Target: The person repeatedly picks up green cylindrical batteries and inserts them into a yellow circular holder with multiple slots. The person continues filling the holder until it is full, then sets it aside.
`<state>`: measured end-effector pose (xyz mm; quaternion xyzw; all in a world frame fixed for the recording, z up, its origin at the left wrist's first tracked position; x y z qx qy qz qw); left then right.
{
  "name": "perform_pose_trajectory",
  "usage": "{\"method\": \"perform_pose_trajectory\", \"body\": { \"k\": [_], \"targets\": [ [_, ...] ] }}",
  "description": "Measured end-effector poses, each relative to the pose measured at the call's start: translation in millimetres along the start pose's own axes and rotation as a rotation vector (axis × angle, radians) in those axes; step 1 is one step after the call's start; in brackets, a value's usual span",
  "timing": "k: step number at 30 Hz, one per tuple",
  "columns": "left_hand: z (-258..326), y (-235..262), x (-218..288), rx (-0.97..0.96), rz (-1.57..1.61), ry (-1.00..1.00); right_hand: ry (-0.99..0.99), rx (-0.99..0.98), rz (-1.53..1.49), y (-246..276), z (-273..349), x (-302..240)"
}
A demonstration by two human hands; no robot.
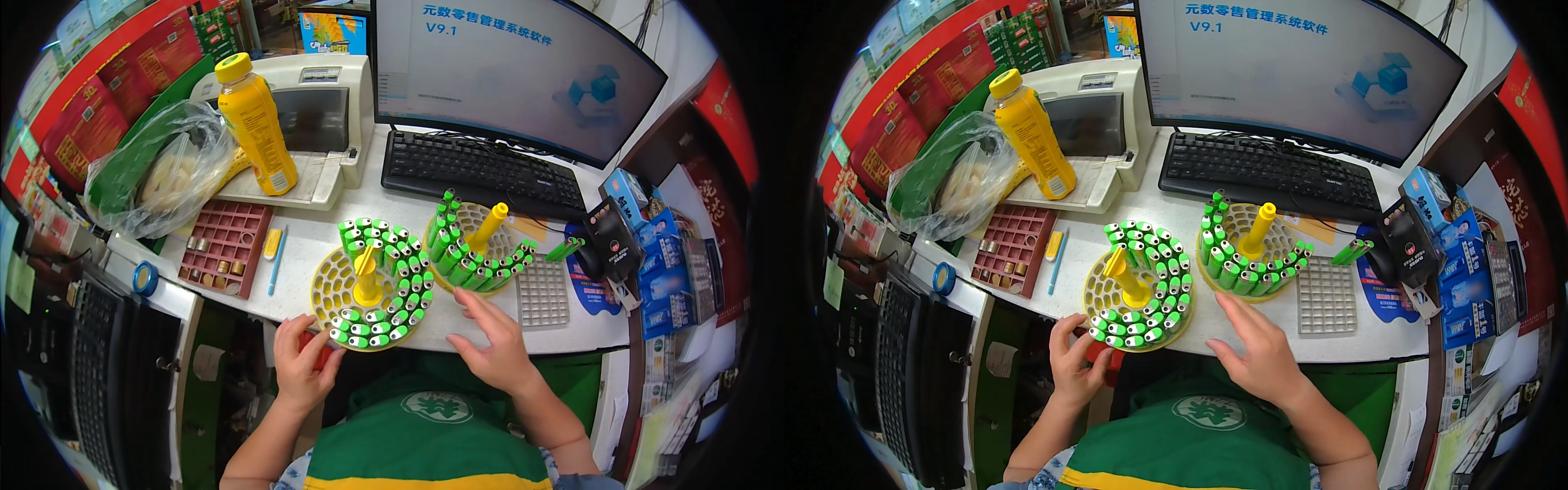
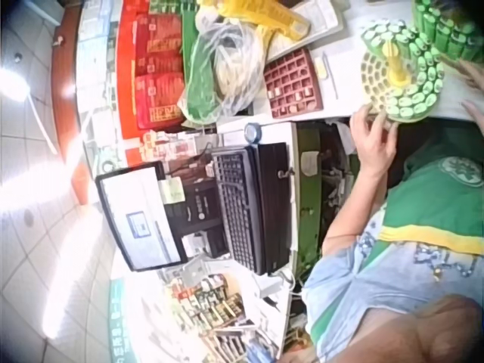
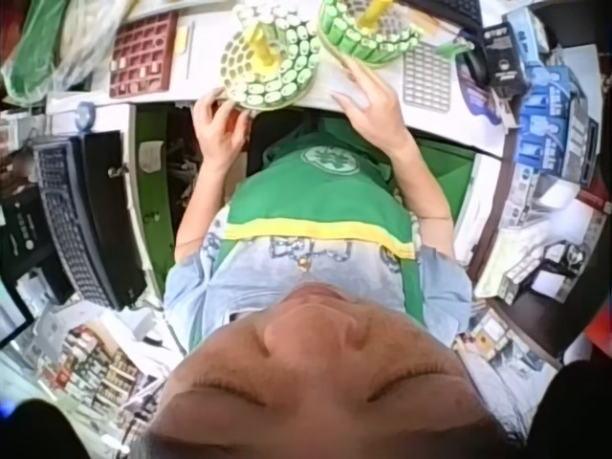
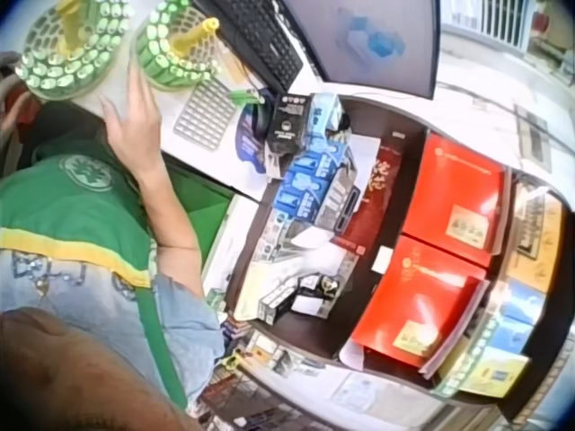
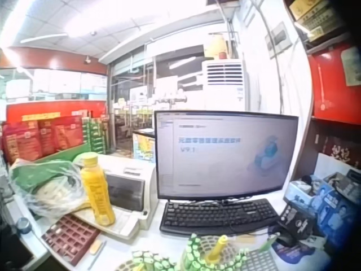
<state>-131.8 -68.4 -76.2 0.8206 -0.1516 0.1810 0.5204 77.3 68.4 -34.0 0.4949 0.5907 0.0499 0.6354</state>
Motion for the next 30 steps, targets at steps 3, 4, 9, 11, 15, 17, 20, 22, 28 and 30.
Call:
{"method": "perform_pose_trajectory", "body": {
  "k": [3, 4, 9, 11, 15, 17, 20, 22, 28, 30],
  "targets": [
    [1.7, 18.9, 9.6, 0.069, 0.128, -0.015, -0.025, 0.07, 0.078, 31.6, 12.2, -6.7],
    [-0.6, 28.9, 21.9, 0.094, 0.113, -0.066, -0.025, 0.124, 0.127, 45.7, 18.1, -6.0],
    [-36.4, 35.2, 99.5, -0.125, 0.563, -0.399, -0.082, 0.48, 0.298, 138.2, 50.9, 10.3],
    [-63.2, 5.0, 139.9, -0.383, 0.782, -0.449, -0.153, 0.613, 0.305, 171.5, 68.6, 29.0],
    [-97.3, -73.4, 198.7, -0.595, 0.866, -0.439, -0.285, 0.615, 0.266, 205.4, 87.5, 78.6],
    [-121.9, -111.7, 210.7, -0.553, 0.842, -0.315, -0.287, 0.516, 0.179, 203.2, 82.0, 102.5],
    [-159.3, -138.8, 229.7, -0.344, 0.697, -0.332, -0.301, 0.421, 0.115, 196.6, 71.9, 123.6],
    [-173.6, -153.6, 240.1, -0.256, 0.606, -0.298, -0.377, 0.325, 0.048, 190.6, 62.6, 146.4],
    [-203.0, -195.7, 228.7, -0.224, 0.466, -0.11, -0.177, 0.236, 0.158, 181.3, 41.5, 143.2],
    [-207.7, -213.4, 218.2, -0.264, 0.478, -0.051, -0.154, 0.197, 0.175, 177.4, 33.1, 141.2]
  ]
}}
Point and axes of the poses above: each hand's wrist, its own z-axis away from the middle knuckle, its own y-axis out of the back of the hand, x = y × z, the point moved 9 cm from there along -z, towards the middle knuckle, and after that the axes turned 15 degrees about -x, right-handed, at the moved point
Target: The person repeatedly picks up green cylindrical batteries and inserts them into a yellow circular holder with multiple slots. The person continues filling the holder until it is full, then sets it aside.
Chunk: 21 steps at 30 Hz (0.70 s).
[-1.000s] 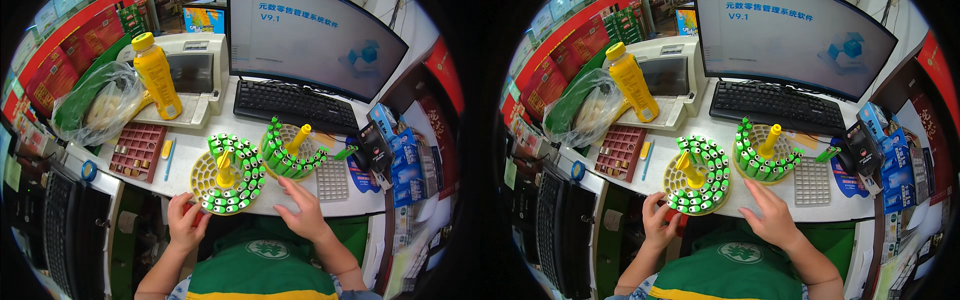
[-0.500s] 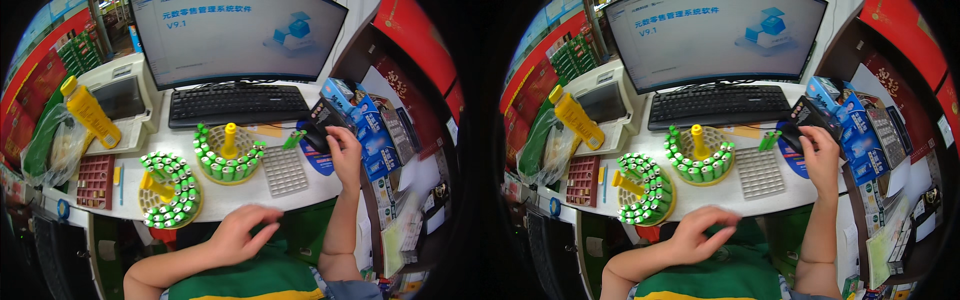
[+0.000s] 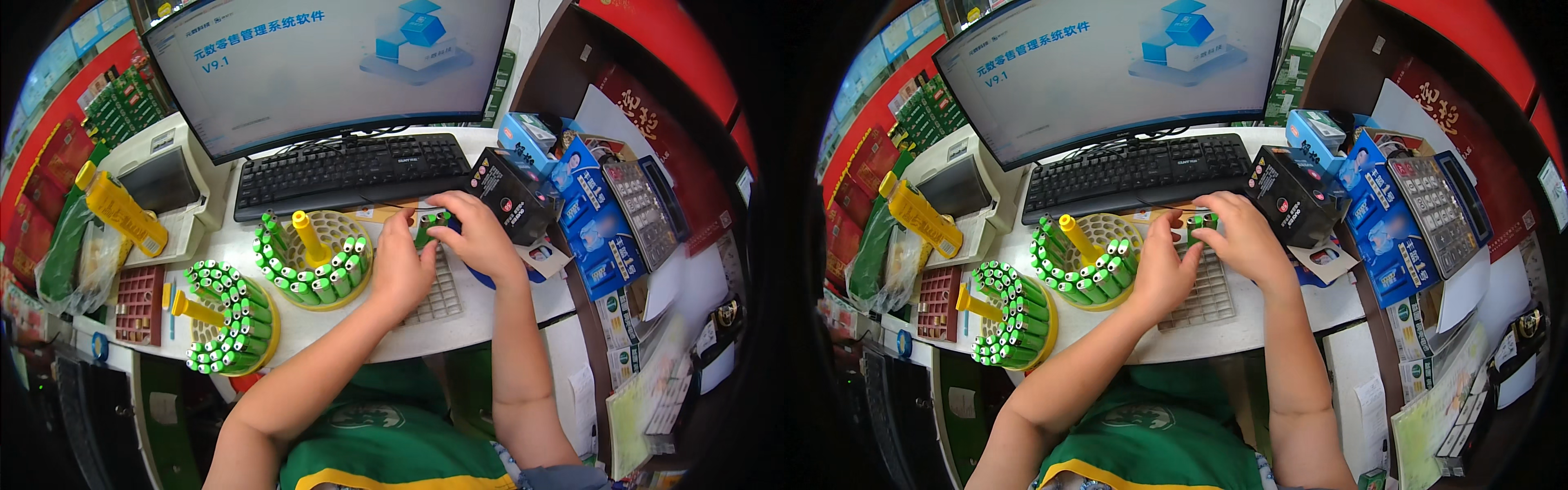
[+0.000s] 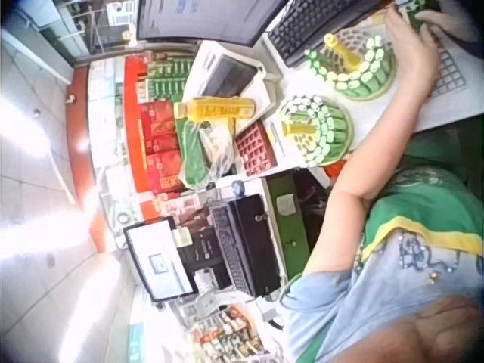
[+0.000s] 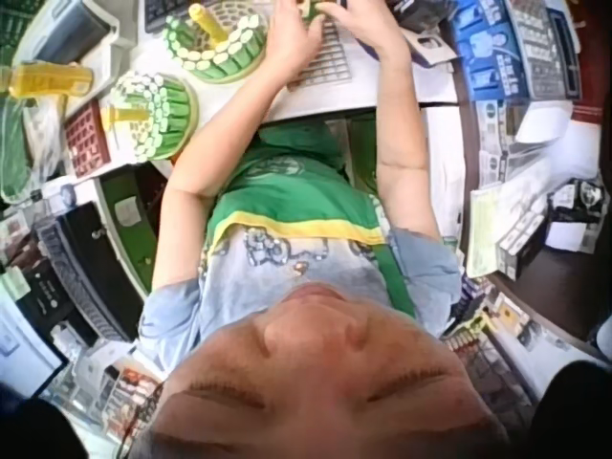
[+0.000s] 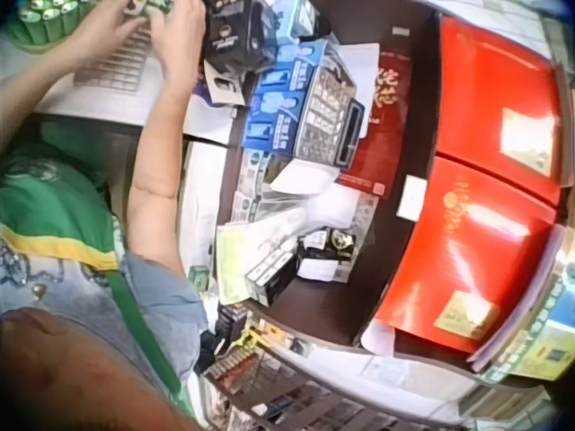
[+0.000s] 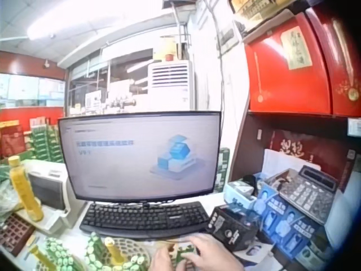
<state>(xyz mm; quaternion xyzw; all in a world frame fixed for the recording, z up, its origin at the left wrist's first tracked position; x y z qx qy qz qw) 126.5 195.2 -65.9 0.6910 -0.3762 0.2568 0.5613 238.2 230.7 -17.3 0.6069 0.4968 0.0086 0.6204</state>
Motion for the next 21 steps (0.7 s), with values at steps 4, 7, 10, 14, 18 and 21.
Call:
{"method": "perform_pose_trajectory", "body": {
  "k": [4, 7, 10, 14, 18, 21],
  "targets": [
    [-15.4, -11.1, -15.9, -0.089, 0.072, 0.049, 0.04, -0.051, 0.022, -6.1, -10.8, 0.7],
    [-14.7, -5.0, -7.9, -0.051, 0.053, 0.01, 0.012, -0.013, -0.115, -3.7, -12.6, -3.6],
    [-6.3, 3.2, 9.7, 0.018, 0.073, -0.124, 0.134, 0.137, -0.071, 12.9, 0.0, -23.7],
    [20.6, 27.3, 54.2, -0.103, 0.206, -0.238, 0.189, 0.199, -0.17, 34.6, 28.7, -63.2],
    [67.2, 52.6, 77.0, -0.24, 0.15, -0.286, 0.242, 0.109, -0.102, 36.3, 52.8, -116.9],
    [105.2, 79.9, 82.9, -0.31, 0.173, -0.295, 0.26, -0.014, -0.124, 21.1, 61.1, -158.2]
  ]
}}
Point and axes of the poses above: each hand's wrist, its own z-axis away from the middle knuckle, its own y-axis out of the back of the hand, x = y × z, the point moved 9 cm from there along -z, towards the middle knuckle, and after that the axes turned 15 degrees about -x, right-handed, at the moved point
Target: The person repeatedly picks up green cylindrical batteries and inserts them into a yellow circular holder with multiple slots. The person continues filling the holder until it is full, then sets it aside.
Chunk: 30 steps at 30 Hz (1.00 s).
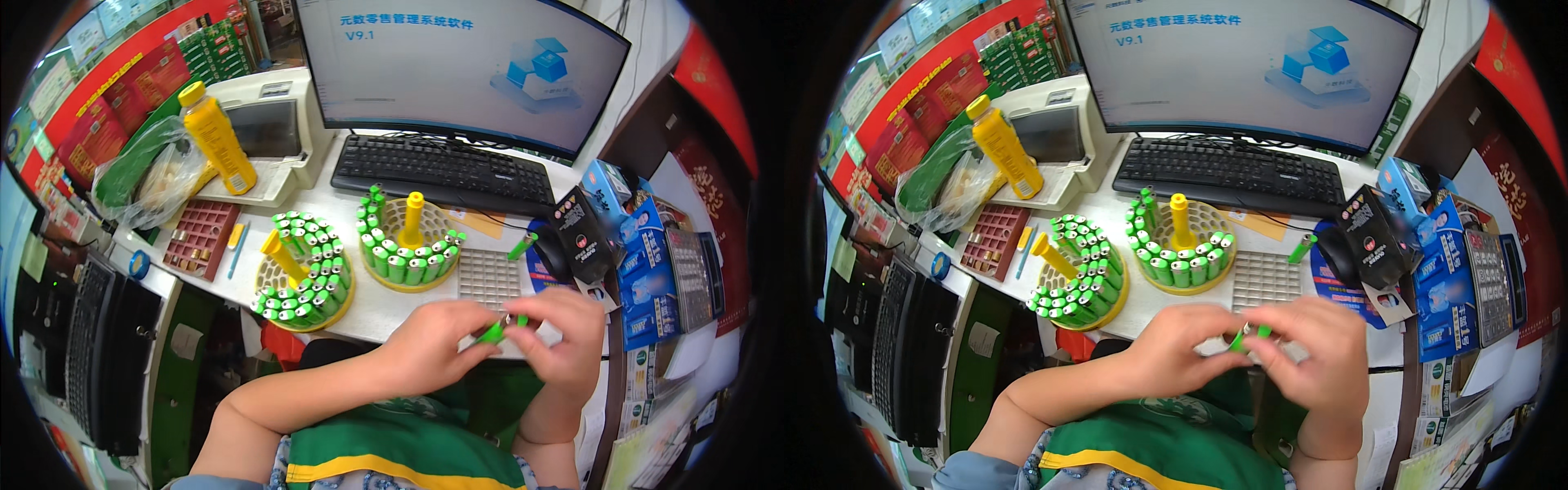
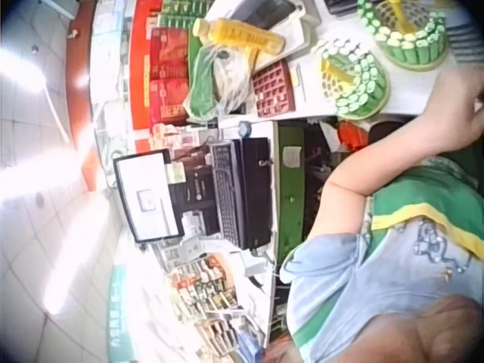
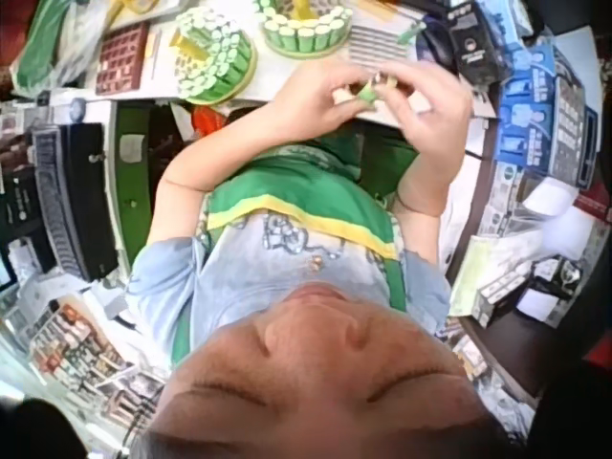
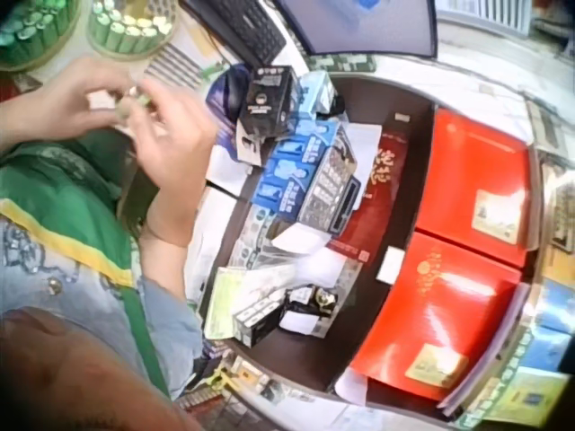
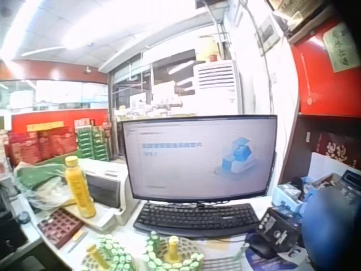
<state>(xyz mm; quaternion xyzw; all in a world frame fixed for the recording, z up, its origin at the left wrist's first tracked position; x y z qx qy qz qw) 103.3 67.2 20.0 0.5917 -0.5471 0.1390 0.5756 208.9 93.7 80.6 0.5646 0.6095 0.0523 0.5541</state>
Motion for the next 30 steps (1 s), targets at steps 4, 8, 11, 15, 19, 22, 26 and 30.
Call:
{"method": "perform_pose_trajectory", "body": {
  "k": [4, 8, 11, 15, 19, 22, 26, 30],
  "targets": [
    [63.9, 38.3, 16.8, 0.056, -0.067, -0.012, 0.092, -0.161, -0.079, -48.1, -19.5, -45.0],
    [123.6, 87.0, 23.7, 0.141, -0.172, 0.071, 0.29, -0.232, -0.095, -96.1, -50.9, -88.8],
    [162.9, 125.6, 8.6, 0.227, -0.165, 0.159, 0.36, -0.187, -0.104, -129.9, -80.6, -110.9],
    [197.9, 165.6, -25.6, 0.294, -0.092, 0.123, 0.366, -0.192, -0.027, -178.8, -115.2, -127.7],
    [216.1, 178.5, -70.4, 0.286, 0.031, 0.102, 0.283, -0.193, 0.057, -215.5, -136.6, -117.4],
    [217.3, 176.8, -98.0, 0.235, 0.141, 0.076, 0.212, -0.188, 0.144, -230.3, -141.9, -108.2],
    [215.5, 167.1, -121.6, 0.162, 0.237, 0.051, 0.154, -0.196, 0.248, -240.4, -140.9, -104.9],
    [214.4, 161.1, -133.1, 0.109, 0.272, 0.071, 0.135, -0.21, 0.318, -246.3, -139.3, -103.8]
  ]
}}
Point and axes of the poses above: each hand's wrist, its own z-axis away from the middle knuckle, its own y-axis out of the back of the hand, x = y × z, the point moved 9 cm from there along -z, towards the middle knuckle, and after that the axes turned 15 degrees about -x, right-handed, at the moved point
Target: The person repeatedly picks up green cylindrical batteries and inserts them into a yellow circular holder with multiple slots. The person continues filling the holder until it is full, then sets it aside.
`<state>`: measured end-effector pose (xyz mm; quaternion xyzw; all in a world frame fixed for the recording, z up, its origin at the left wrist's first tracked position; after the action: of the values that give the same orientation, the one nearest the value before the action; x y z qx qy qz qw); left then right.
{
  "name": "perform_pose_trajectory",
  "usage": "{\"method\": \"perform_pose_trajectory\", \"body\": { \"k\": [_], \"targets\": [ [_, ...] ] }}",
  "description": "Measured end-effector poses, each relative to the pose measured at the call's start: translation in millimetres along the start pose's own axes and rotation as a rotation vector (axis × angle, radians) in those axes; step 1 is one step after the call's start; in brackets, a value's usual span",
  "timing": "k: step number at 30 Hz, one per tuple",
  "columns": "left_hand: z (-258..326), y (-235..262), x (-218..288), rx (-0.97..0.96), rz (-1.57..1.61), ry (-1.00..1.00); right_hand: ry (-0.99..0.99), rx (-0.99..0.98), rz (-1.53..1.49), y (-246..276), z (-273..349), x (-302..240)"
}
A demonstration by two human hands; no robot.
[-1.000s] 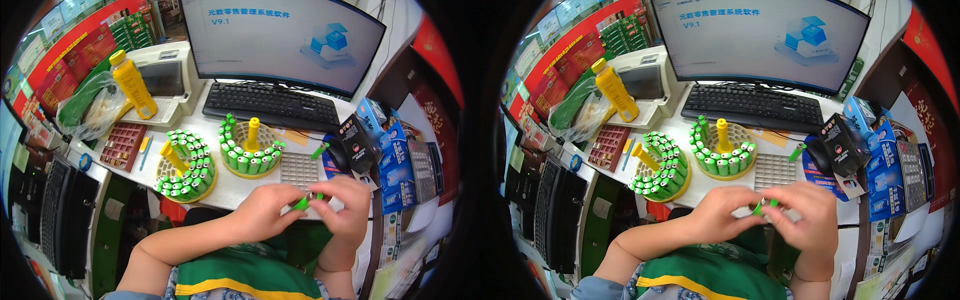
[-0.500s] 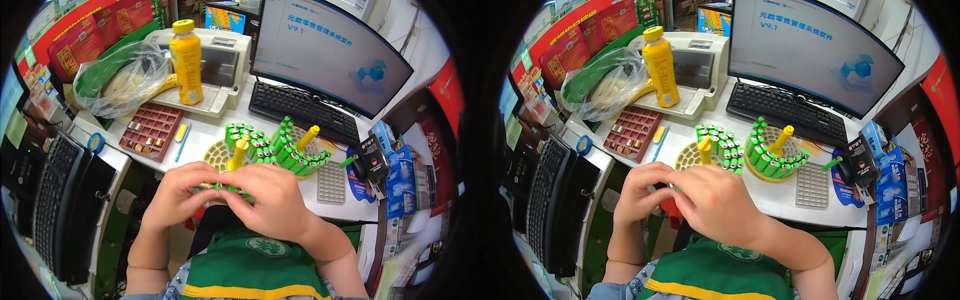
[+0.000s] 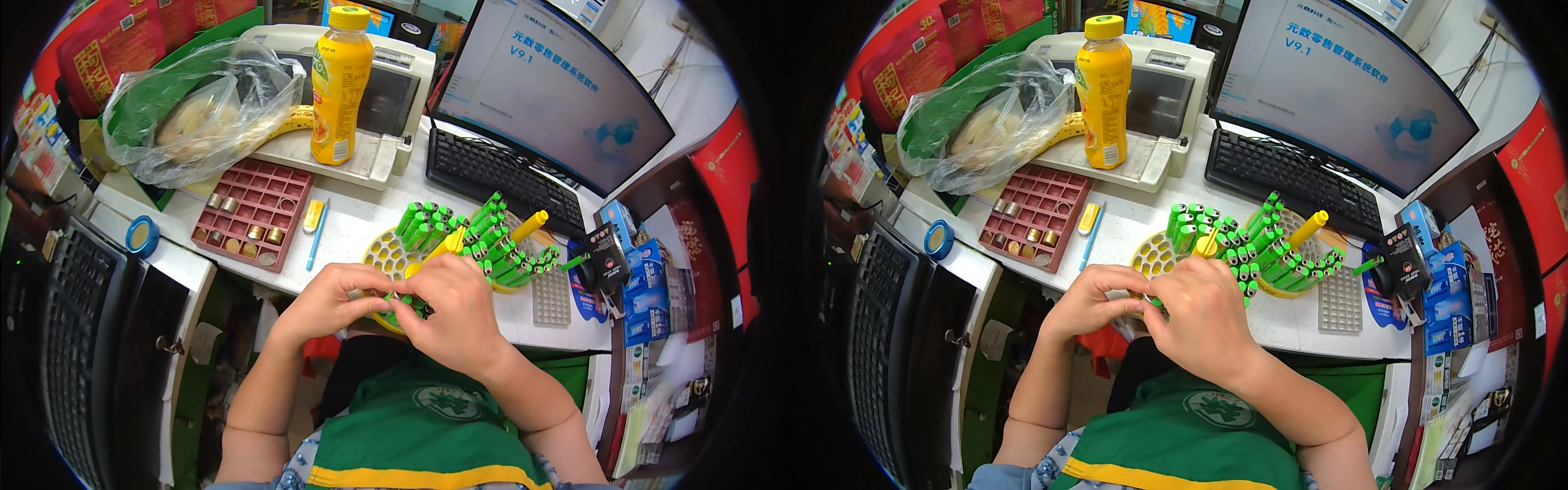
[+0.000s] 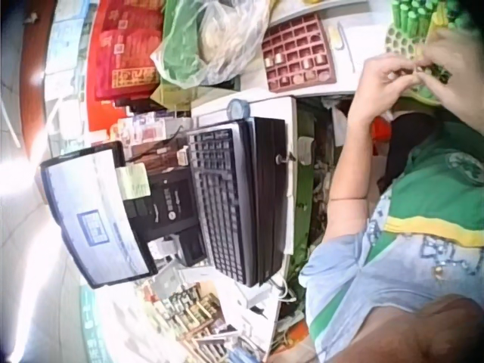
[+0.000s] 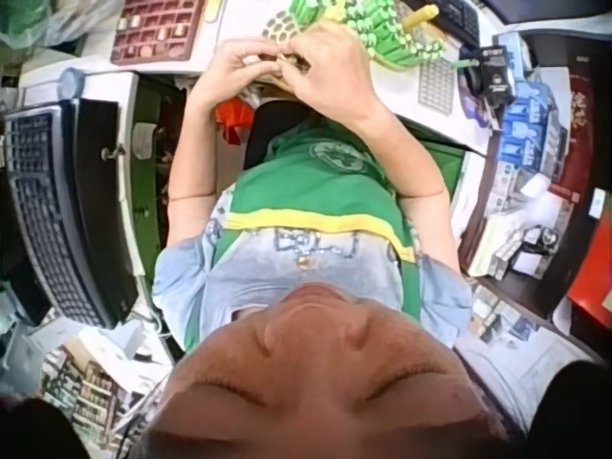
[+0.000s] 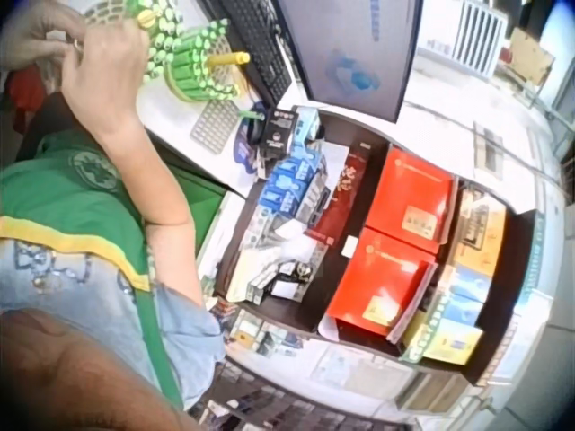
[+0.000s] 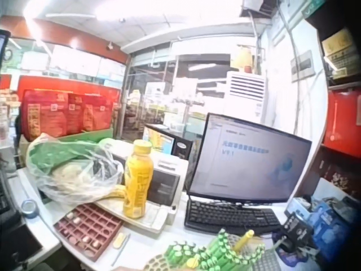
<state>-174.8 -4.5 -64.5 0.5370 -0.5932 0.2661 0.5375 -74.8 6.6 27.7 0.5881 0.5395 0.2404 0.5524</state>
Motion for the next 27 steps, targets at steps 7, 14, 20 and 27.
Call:
{"method": "perform_pose_trajectory", "body": {
  "k": [7, 14, 20, 27],
  "targets": [
    [-2.1, -0.4, -0.6, -0.046, -0.012, 0.009, 0.02, -0.009, 0.012, 0.1, -1.3, -5.9],
    [-3.7, 0.0, -0.3, -0.022, -0.026, 0.056, 0.033, -0.085, 0.04, 1.6, -8.9, -9.1],
    [-2.8, -0.9, -7.6, -0.026, 0.017, 0.081, 0.034, -0.129, 0.107, -0.4, -11.8, -14.5],
    [-1.2, 0.4, -7.0, -0.045, -0.063, 0.0, 0.047, -0.16, 0.138, -13.2, -11.0, -19.3]
  ]
}}
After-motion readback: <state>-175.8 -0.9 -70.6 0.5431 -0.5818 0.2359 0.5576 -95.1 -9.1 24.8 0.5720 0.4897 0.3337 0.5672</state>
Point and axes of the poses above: each hand's wrist, its own z-axis away from the middle knuckle, its own y-axis out of the back of the hand, x = y × z, the point moved 9 cm from there along -z, towards the middle knuckle, and after that the axes turned 15 degrees about -x, right-handed, at the moved point
